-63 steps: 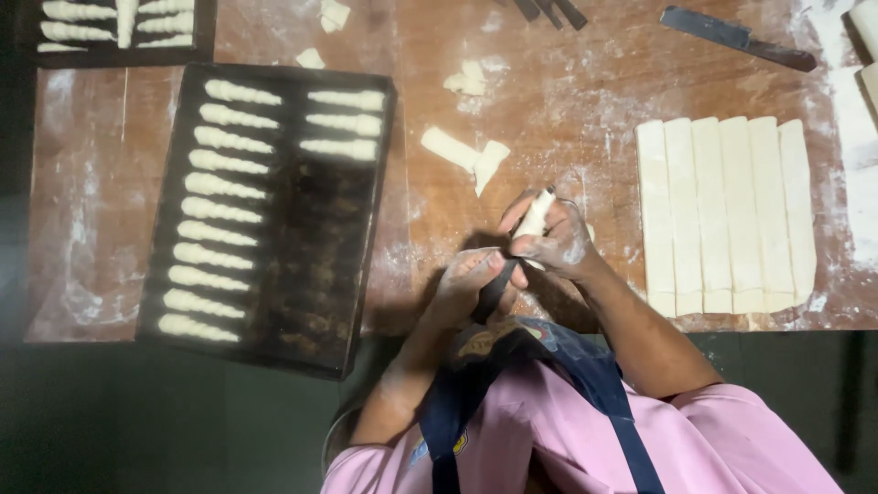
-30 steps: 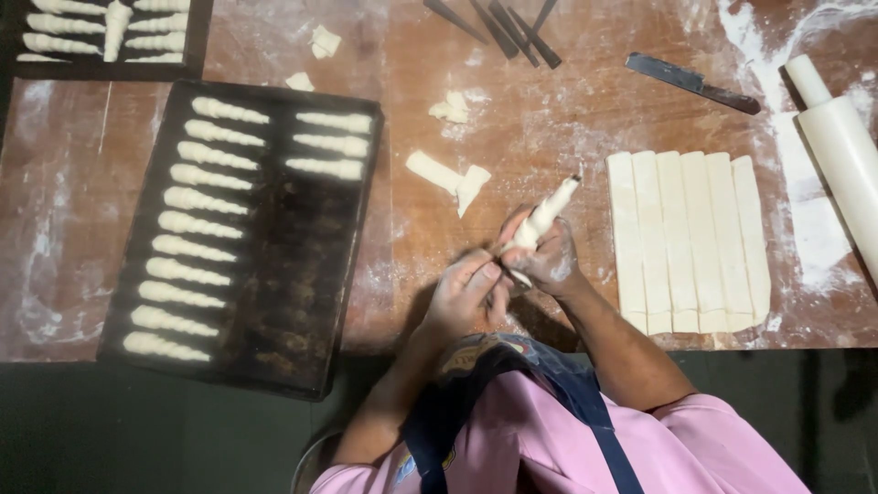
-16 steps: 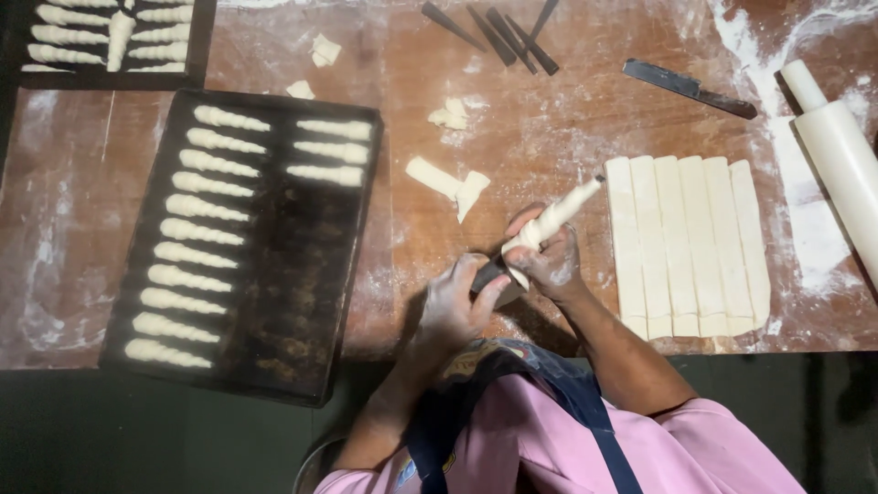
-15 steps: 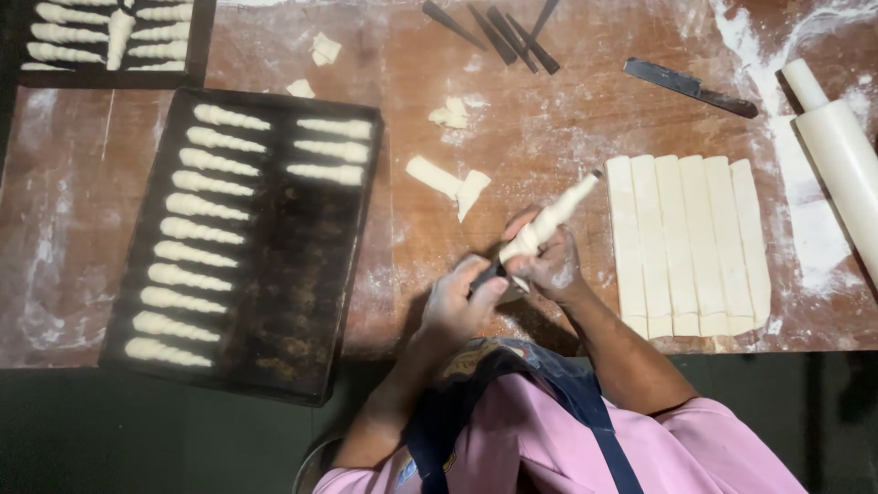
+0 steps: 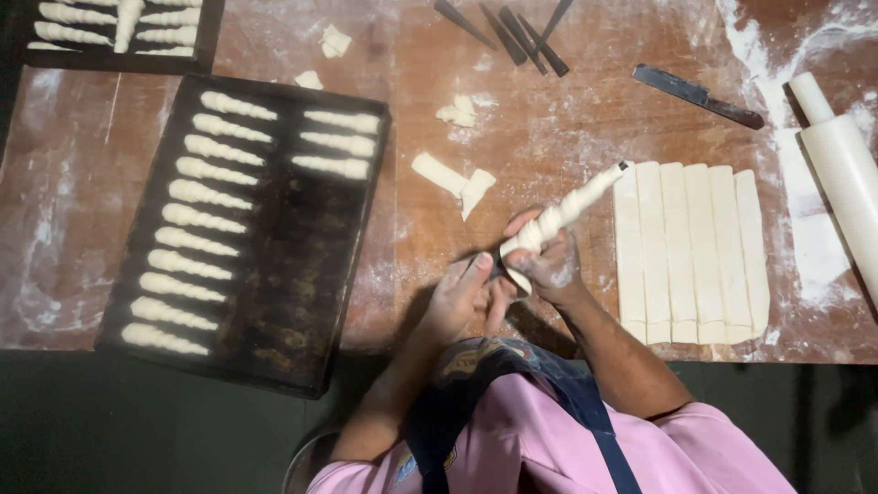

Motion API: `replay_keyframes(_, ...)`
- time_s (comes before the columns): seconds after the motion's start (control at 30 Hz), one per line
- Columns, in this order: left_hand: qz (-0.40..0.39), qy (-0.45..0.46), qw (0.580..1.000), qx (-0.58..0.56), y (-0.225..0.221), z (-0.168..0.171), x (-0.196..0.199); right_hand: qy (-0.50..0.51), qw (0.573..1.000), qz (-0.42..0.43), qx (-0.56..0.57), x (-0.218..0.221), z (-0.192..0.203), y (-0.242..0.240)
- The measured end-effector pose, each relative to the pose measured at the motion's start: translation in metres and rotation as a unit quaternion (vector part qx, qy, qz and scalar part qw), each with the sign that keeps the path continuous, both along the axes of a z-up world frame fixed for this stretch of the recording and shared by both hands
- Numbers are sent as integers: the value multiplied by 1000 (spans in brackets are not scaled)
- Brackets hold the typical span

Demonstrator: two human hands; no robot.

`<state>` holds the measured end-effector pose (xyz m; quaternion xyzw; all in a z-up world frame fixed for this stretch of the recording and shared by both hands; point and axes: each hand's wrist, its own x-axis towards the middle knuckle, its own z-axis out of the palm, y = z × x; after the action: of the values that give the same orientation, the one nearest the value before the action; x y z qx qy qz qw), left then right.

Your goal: The person takes flat strips of dough, wraps each strip in a spiral around a dark conical metal mold, and places the covered mold onto a baking tray alongside previously finished ones. They repeat this cycle continuously, occasionally repositioning the tray and picking up a new mold and dough strip.

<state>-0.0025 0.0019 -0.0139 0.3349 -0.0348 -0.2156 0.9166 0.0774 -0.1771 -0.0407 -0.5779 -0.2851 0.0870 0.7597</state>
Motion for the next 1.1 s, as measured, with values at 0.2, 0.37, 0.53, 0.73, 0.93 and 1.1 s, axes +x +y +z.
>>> replay_keyframes(0.2, 252, -236, 803, 485, -5, 2, 0, 91, 990, -96, -58, -3, -1, 2)
replay_keyframes(0.37, 92, -48, 991, 86, -9, -13, -1, 144, 988, -23, -41, 2, 0, 6)
replay_keyframes(0.53, 216, -206, 890, 344, -2, -7, -1, 131, 991, -30, -21, 3, -13, 3)
replay_keyframes(0.73, 141, -122, 965, 183, -1, 22, 5, 180, 983, 16, -20, 4, -3, 2)
replay_keyframes(0.93, 243, -230, 829, 447, -7, -9, 3, 147, 989, 20, -28, 2, 2, 0)
replay_keyframes(1.1, 163, -61, 942, 287, -4, -33, 7, 141, 988, 21, -56, 9, 6, 2)
